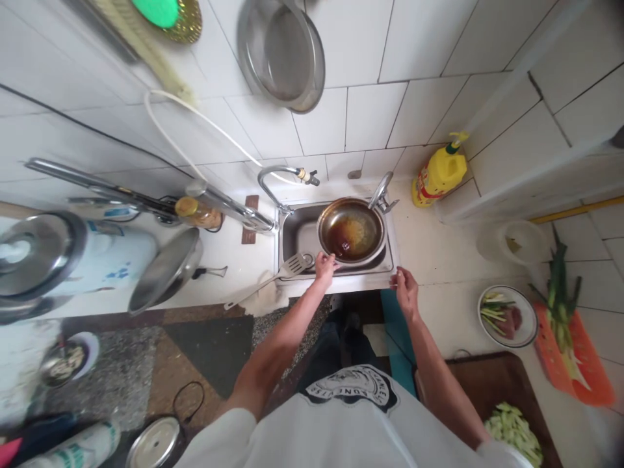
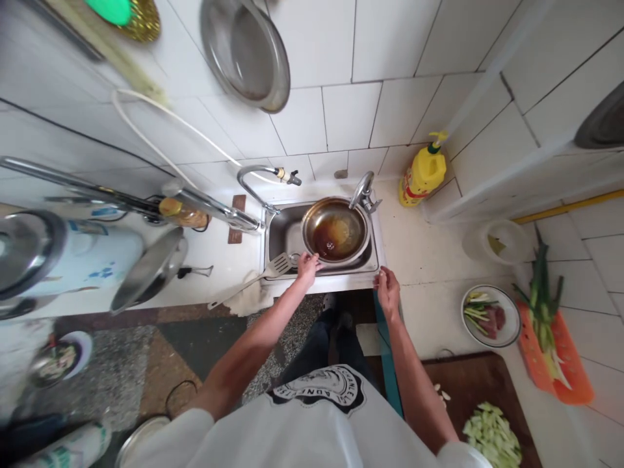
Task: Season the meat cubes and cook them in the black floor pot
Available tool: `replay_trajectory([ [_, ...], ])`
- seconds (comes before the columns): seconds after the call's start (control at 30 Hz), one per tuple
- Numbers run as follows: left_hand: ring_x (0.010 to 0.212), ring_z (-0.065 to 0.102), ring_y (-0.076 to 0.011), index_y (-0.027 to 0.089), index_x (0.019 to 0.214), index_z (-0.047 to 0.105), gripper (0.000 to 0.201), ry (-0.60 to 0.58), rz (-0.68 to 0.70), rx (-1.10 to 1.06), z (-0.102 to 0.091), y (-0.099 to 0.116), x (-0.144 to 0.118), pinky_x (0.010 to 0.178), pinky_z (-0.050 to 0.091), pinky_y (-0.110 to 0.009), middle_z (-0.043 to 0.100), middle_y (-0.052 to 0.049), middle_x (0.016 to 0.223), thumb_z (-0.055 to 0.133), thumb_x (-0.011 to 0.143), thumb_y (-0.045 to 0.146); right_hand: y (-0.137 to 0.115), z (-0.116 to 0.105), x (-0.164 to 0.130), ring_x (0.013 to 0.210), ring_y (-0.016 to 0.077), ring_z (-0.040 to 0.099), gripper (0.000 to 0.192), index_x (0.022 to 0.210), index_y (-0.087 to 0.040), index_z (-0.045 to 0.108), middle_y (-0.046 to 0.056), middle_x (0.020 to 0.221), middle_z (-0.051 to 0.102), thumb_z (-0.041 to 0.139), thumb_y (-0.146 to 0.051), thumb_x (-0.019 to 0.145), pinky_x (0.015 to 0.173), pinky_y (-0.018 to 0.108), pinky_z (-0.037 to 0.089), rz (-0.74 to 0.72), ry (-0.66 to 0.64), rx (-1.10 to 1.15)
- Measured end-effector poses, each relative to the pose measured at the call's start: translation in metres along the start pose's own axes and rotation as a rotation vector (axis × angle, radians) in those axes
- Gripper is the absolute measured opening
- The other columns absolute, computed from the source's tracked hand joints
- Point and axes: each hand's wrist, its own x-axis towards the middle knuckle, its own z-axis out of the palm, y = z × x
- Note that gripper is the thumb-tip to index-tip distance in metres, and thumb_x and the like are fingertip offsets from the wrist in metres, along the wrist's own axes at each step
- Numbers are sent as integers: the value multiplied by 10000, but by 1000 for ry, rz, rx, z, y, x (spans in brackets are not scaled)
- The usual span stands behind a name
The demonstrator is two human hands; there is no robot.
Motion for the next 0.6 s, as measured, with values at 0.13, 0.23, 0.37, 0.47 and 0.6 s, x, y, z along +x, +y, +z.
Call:
replay_trajectory([
  [0.13, 754, 646, -90, 234, 940, 472, 414, 52, 9, -4, -7, 14, -6, 1005, 729, -528, 553, 78, 806, 869, 878, 333, 41, -27, -55, 743, 258, 747, 766, 1221, -240, 749, 83, 905, 786, 706, -913, 857, 661, 385, 649, 117, -31, 10],
  [0.23, 788, 669, -95, 231, 949, 463, 382, 71, 4, -27, -11, 19, -19, 1021, 723, -553, 576, 69, 846, 840, 892, 265, 64, -44, -83, 717, 259, 742, 778, 1173, -251, 772, 71, 872, 779, 739, -936, 806, 640, 389, 641, 156, -64, 18],
  [0.37, 798, 674, -99, 232, 993, 480, 316, 136, 41, -45, -19, 28, -33, 983, 745, -542, 593, 55, 873, 786, 917, 204, 83, -59, -110, 729, 262, 754, 790, 1177, -243, 803, 81, 884, 794, 752, -934, 796, 656, 393, 648, 167, -112, 23],
  [0.47, 806, 676, -109, 223, 990, 509, 284, 180, 74, -32, -36, 38, -44, 951, 759, -538, 587, 42, 889, 776, 901, 185, 92, -63, -128, 725, 270, 759, 804, 1144, -232, 826, 87, 863, 800, 748, -944, 778, 653, 393, 640, 174, -168, -10],
  [0.6, 862, 728, -153, 215, 994, 550, 324, 231, 92, 16, -77, 50, -62, 893, 772, -520, 636, 5, 948, 836, 841, 202, 100, -62, -149, 687, 251, 745, 861, 1120, -197, 832, 83, 834, 799, 769, -959, 725, 621, 359, 608, 213, -261, -64],
])
